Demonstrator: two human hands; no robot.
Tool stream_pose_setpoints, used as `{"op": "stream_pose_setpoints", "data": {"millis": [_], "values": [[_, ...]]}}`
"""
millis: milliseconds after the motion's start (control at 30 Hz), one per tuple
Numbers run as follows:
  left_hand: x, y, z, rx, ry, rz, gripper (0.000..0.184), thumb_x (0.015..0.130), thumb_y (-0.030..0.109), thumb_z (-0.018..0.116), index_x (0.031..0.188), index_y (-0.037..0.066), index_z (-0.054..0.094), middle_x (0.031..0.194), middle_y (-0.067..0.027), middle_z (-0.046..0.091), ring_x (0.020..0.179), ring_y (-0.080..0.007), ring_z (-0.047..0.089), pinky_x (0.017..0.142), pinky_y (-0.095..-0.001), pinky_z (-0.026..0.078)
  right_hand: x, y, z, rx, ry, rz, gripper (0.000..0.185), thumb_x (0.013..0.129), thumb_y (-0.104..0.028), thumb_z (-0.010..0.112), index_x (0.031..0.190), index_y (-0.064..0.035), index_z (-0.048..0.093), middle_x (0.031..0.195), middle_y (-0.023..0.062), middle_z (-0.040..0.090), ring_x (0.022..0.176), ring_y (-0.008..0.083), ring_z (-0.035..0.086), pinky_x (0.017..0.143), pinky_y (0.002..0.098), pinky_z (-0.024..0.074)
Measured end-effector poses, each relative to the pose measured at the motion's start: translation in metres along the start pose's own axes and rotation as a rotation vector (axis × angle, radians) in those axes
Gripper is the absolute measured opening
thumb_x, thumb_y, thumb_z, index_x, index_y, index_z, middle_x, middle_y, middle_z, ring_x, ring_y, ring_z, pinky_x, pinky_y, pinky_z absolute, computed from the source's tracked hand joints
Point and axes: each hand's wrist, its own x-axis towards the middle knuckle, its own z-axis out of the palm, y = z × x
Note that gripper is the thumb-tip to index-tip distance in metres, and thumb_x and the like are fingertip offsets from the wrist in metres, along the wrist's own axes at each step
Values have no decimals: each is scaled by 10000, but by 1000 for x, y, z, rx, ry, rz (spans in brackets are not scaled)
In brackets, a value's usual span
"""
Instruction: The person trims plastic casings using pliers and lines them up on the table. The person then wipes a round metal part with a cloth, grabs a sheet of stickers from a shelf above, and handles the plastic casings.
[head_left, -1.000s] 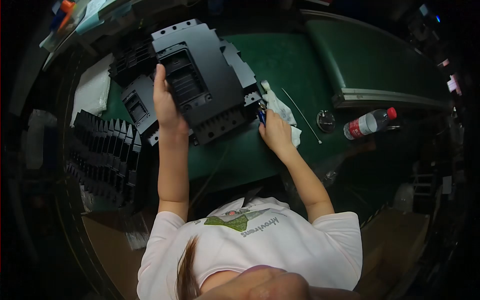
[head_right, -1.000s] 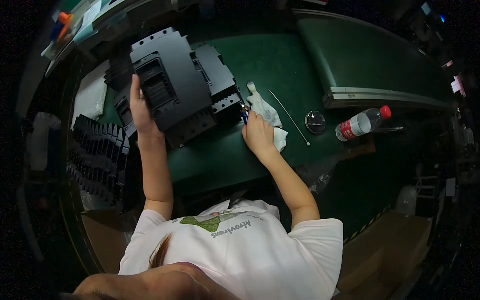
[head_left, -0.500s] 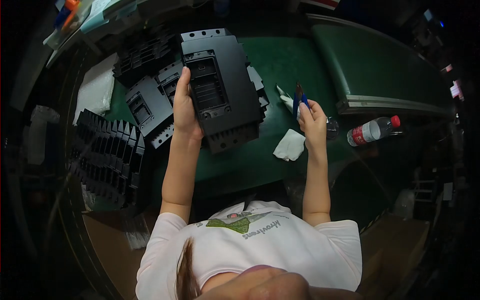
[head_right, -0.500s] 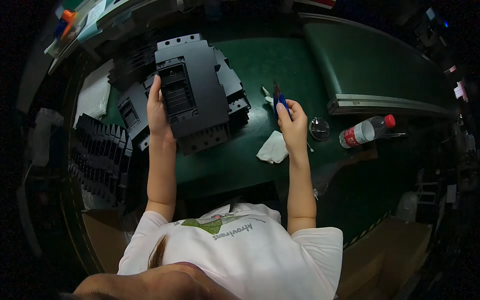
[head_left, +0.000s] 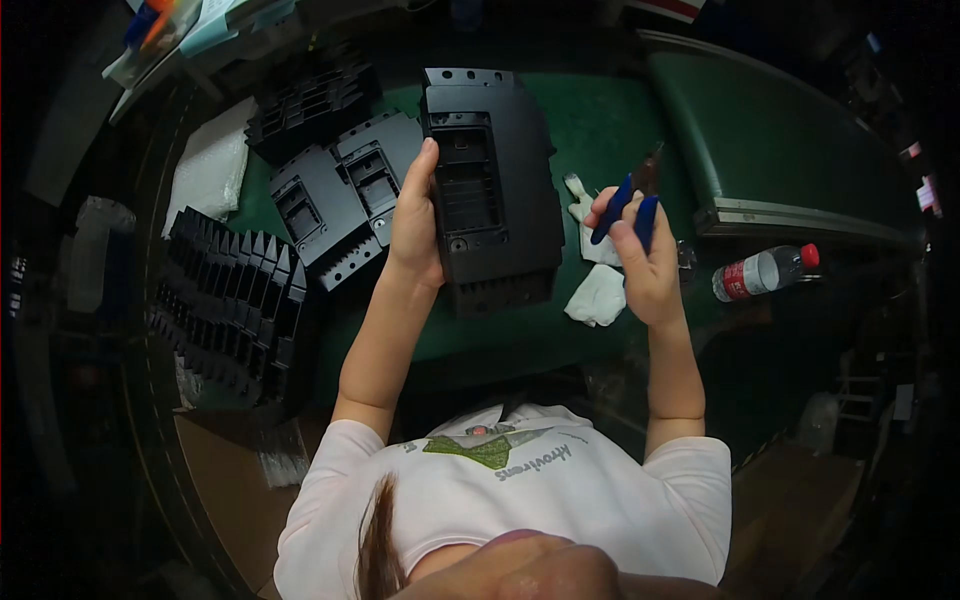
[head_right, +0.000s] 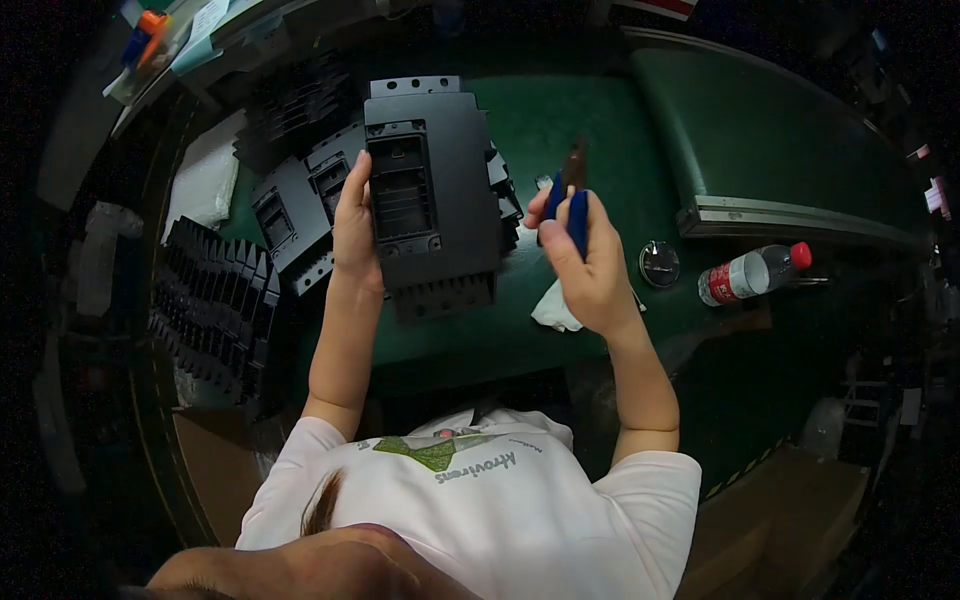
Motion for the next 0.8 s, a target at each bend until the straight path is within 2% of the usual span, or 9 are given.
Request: {"op": "stream_pose_setpoints", "data": {"millis": [67, 100, 167, 300, 500, 700, 767, 800], "values": [[-1, -3, 10, 31, 11, 9, 461, 953, 389, 353, 1112, 8, 558, 1011, -145, 629, 850, -217, 650, 736, -330, 553, 7, -7, 5, -644, -45, -324, 221, 791, -71, 639, 881, -26, 443, 990, 174, 546, 887, 272, 563, 732, 333, 462], [-1, -4, 9, 33, 11, 9, 461, 953, 389, 353, 1112, 8, 558, 1011, -145, 629, 850, -217, 650, 736, -330, 553, 14, -10, 4, -766, -95, -465, 332, 682, -30, 703, 902, -31, 454, 954, 170, 542, 865, 297, 556, 740, 361, 450], [-2, -8, 6, 121, -40, -43, 479, 954, 407, 334, 1168, 13, 500, 1049, -140, 597, 906, -214, 620, 772, -343, 537, 24, -17, 4, -855, -147, -482, 358, 661, -37, 711, 933, -33, 478, 962, 147, 548, 882, 292, 551, 766, 375, 437], [-5, -15, 14, 116, -10, -70, 483, 956, 406, 324, 1180, 12, 490, 1079, -142, 583, 933, -219, 608, 792, -339, 527, 35, -30, 10, -1120, -211, -522, 462, 611, -84, 739, 1031, -55, 549, 964, 90, 552, 918, 263, 529, 817, 394, 395], [-9, -21, 21, 140, -32, -70, 461, 962, 398, 310, 1186, 34, 483, 1062, -138, 593, 920, -212, 624, 776, -336, 547, 37, -33, 13, -1216, -215, -444, 440, 615, -125, 748, 1025, -77, 596, 916, 66, 539, 897, 233, 518, 767, 363, 392], [-10, -23, 21, 161, -5, -71, 465, 962, 407, 305, 1196, 45, 478, 1075, -135, 588, 923, -200, 619, 773, -331, 542, 36, -35, 11, -1210, -227, -471, 425, 612, -121, 752, 1010, -73, 609, 909, 68, 544, 895, 233, 521, 767, 363, 393], [-11, -22, 20, 163, -45, -88, 505, 960, 422, 318, 1205, 13, 483, 1121, -123, 567, 985, -212, 582, 856, -338, 488, 35, -37, 11, -1221, -232, -475, 429, 610, -118, 754, 1012, -73, 611, 908, 68, 544, 896, 234, 522, 766, 363, 394], [-11, -22, 20, 162, -44, -87, 505, 960, 422, 318, 1205, 13, 483, 1121, -123, 567, 985, -212, 582, 856, -338, 488, 35, -37, 11, -1231, -235, -479, 432, 608, -115, 756, 1013, -72, 612, 906, 68, 545, 897, 234, 523, 765, 363, 395]]}}
